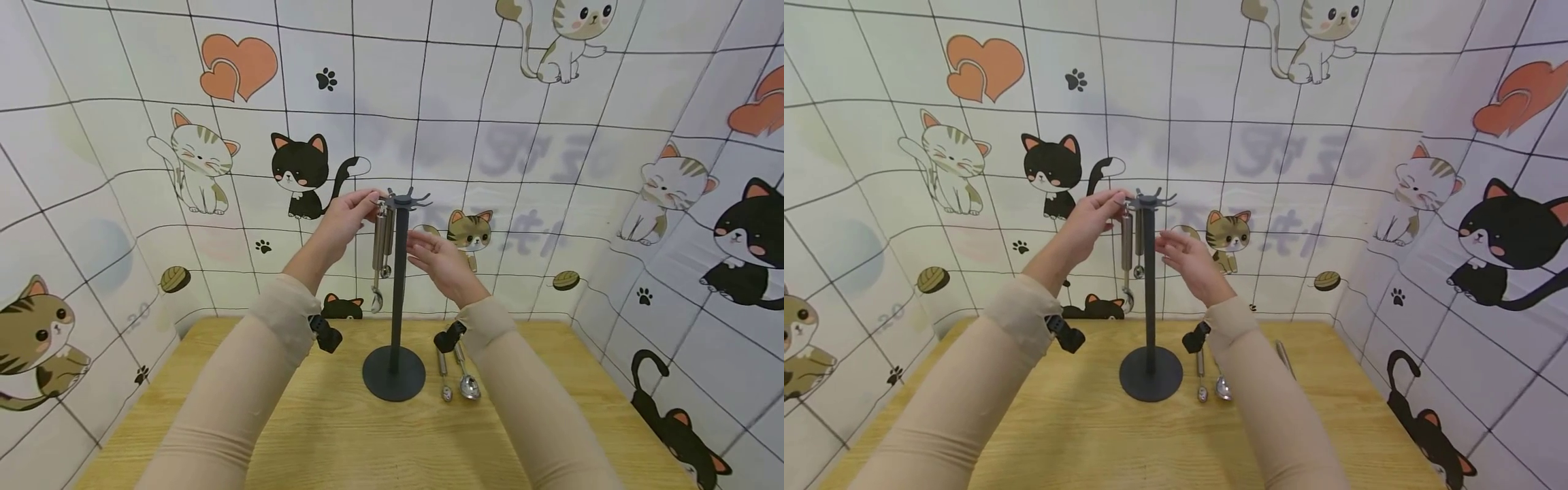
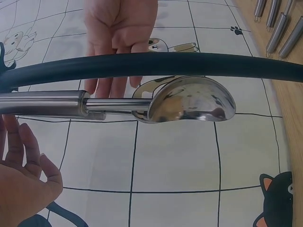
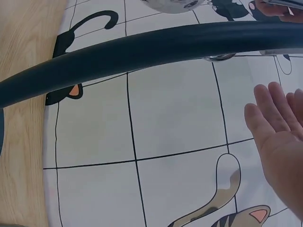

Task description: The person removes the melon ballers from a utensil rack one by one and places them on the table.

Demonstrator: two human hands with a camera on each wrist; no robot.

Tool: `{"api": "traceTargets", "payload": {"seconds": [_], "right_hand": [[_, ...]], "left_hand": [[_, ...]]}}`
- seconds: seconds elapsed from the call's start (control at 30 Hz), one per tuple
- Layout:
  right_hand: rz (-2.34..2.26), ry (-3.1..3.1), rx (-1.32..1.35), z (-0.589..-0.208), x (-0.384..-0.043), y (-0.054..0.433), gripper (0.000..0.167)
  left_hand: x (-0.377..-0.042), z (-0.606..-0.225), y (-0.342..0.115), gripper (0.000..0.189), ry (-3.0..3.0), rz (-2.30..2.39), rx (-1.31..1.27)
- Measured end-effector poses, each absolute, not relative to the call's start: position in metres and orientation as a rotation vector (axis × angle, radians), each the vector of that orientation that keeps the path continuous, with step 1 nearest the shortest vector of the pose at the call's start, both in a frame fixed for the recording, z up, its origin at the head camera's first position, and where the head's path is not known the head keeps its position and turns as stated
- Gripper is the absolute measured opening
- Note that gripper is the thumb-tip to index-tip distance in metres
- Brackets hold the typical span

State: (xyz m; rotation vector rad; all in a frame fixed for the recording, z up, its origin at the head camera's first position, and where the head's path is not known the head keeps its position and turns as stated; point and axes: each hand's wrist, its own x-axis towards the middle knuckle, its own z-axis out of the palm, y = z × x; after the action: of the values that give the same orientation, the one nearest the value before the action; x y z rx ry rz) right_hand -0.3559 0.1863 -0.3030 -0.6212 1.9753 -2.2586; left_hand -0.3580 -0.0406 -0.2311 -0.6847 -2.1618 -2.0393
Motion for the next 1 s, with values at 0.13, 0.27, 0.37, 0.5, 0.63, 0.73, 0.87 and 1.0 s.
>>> {"api": "traceTargets", "payload": {"seconds": [0.13, 0.27, 0.37, 0.5, 0.63, 0.73, 0.87, 1.0], "right_hand": [[-2.193, 1.983, -0.672, -0.297, -0.359, 0.179, 0.046], [-2.156, 1.894, -0.732, -0.295, -0.363, 0.176, 0.045], [-2.145, 1.824, -0.752, -0.295, -0.366, 0.174, 0.046], [-2.136, 1.771, -0.770, -0.295, -0.368, 0.171, 0.046], [-2.132, 1.760, -0.785, -0.294, -0.370, 0.165, 0.033], [-2.140, 1.747, -0.783, -0.294, -0.371, 0.161, 0.022], [-2.177, 1.779, -0.739, -0.296, -0.373, 0.156, 0.018], [-2.208, 1.846, -0.694, -0.298, -0.371, 0.150, 0.018]], "left_hand": [[-0.357, -0.230, -0.040, 0.031, -2.162, -2.043, -0.693], [-0.357, -0.229, -0.039, 0.031, -2.160, -2.052, -0.683], [-0.356, -0.229, -0.039, 0.031, -2.165, -2.051, -0.679], [-0.355, -0.229, -0.041, 0.031, -2.176, -2.031, -0.694], [-0.357, -0.229, -0.043, 0.032, -2.181, -2.026, -0.695], [-0.358, -0.230, -0.045, 0.032, -2.177, -2.030, -0.685], [-0.359, -0.231, -0.047, 0.030, -2.169, -2.046, -0.676], [-0.359, -0.232, -0.049, 0.029, -2.169, -2.057, -0.678]]}}
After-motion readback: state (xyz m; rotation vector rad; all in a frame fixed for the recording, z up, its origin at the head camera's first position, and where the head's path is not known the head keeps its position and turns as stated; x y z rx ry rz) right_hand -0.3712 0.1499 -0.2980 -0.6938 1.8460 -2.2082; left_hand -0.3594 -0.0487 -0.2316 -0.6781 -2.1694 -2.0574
